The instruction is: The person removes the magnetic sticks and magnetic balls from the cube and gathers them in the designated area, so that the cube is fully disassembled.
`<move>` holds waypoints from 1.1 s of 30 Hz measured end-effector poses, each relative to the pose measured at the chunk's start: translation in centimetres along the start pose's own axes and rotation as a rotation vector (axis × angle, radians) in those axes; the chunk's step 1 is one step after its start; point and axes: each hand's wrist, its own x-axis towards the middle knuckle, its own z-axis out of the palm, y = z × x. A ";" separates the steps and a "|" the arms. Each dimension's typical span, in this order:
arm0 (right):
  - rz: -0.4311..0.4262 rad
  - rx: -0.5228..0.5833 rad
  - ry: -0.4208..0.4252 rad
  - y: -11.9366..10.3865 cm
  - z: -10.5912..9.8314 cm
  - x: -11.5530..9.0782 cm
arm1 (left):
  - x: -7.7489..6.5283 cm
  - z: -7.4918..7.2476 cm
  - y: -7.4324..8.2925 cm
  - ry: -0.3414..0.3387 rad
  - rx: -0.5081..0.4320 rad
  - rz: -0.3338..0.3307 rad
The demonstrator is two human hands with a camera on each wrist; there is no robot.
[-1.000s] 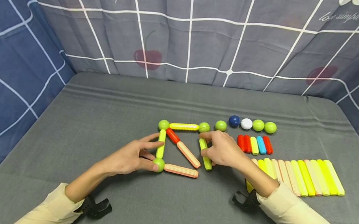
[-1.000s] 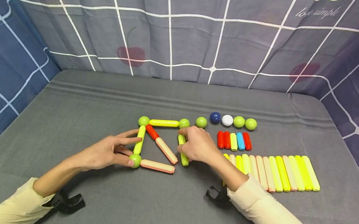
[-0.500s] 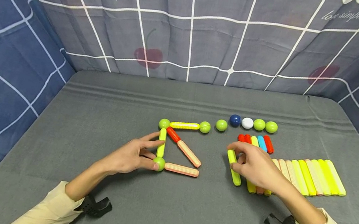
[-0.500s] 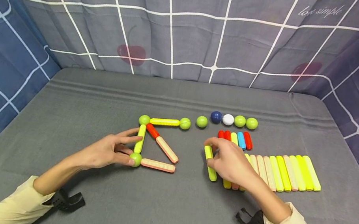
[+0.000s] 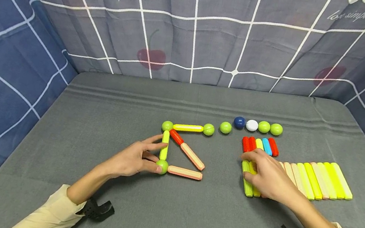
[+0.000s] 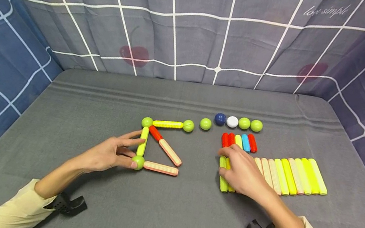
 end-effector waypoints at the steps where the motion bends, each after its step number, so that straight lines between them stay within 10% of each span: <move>1: -0.002 -0.002 0.000 0.1 0.1 0.0 | 0.0 0.0 0.0 0.001 0.000 -0.002; 11: -0.083 0.132 0.048 -1.6 0.9 0.5 | 0.0 -0.1 -0.1 0.000 -0.003 -0.005; 16: -0.208 0.181 -0.060 -4.4 2.6 1.2 | 0.0 0.0 -0.2 0.002 -0.004 -0.007; 22: -0.289 0.115 -0.196 -7.4 4.5 1.9 | 0.0 0.0 -0.1 0.006 0.004 -0.003; 33: -0.256 0.021 -0.148 -8.7 5.8 3.3 | 0.1 0.1 -0.1 0.013 -0.013 -0.004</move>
